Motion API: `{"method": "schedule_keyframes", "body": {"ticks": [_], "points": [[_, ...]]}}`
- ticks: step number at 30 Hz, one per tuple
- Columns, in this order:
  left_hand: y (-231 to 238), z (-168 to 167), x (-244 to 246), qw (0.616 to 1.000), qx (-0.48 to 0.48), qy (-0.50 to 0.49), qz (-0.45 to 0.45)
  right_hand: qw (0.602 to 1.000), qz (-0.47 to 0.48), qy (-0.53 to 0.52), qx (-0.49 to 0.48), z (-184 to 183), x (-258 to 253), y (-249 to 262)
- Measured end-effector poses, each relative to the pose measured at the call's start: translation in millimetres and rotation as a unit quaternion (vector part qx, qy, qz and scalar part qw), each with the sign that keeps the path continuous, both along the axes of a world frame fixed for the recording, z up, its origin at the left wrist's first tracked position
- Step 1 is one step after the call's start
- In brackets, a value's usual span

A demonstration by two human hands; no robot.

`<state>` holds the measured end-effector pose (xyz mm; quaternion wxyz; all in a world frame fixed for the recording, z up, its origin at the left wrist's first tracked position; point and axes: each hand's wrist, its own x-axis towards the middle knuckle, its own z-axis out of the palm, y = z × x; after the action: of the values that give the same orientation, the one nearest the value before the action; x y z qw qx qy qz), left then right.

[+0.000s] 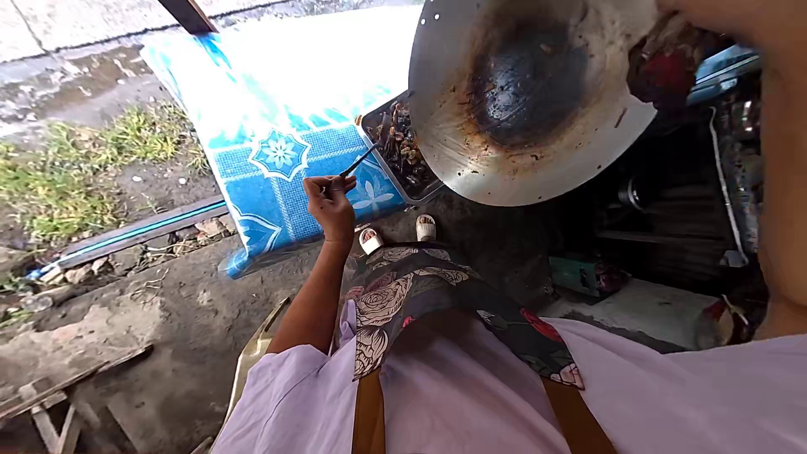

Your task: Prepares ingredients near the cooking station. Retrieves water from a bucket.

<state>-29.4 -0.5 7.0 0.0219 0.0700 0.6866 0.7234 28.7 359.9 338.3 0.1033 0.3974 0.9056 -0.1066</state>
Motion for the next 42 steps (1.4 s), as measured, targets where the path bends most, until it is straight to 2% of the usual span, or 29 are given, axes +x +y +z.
{"method": "schedule_keyframes", "body": {"ticks": [1,4,9,12,16,19,22,25,30,36,42], "points": [[-1,1,-5,1.000,-0.004,-0.001,0.002,0.999,-0.040,0.004,-0.009,-3,14,5],[-1,-1,-15,0.999,-0.012,-0.034,-0.003,0.984,-0.134,0.120,-0.011,-20,73,20],[7,-6,-11,0.994,-0.017,-0.102,-0.025,0.922,-0.327,0.198,-0.060,-52,166,-32],[9,1,-14,0.974,-0.139,-0.150,-0.099,0.873,-0.415,0.235,-0.105,-85,225,-46],[20,11,-29,0.892,-0.328,-0.200,-0.236,0.799,-0.504,0.300,-0.136,-123,299,-65],[38,16,-29,0.848,-0.421,-0.146,-0.288,0.763,-0.525,0.351,-0.137,-139,343,-87],[56,22,-16,0.826,-0.476,-0.059,-0.296,0.727,-0.546,0.395,-0.134,-152,379,-103],[68,19,2,0.821,-0.498,-0.034,-0.278,0.710,-0.564,0.405,-0.120,-164,413,-109],[75,19,31,0.835,-0.479,-0.014,-0.272,0.695,-0.583,0.406,-0.108,-185,452,-112],[85,21,59,0.827,-0.487,0.000,-0.281,0.677,-0.600,0.413,-0.107,-203,470,-110],[83,29,57,0.807,-0.500,0.016,-0.314,0.669,-0.604,0.420,-0.105,-207,464,-111]]}}
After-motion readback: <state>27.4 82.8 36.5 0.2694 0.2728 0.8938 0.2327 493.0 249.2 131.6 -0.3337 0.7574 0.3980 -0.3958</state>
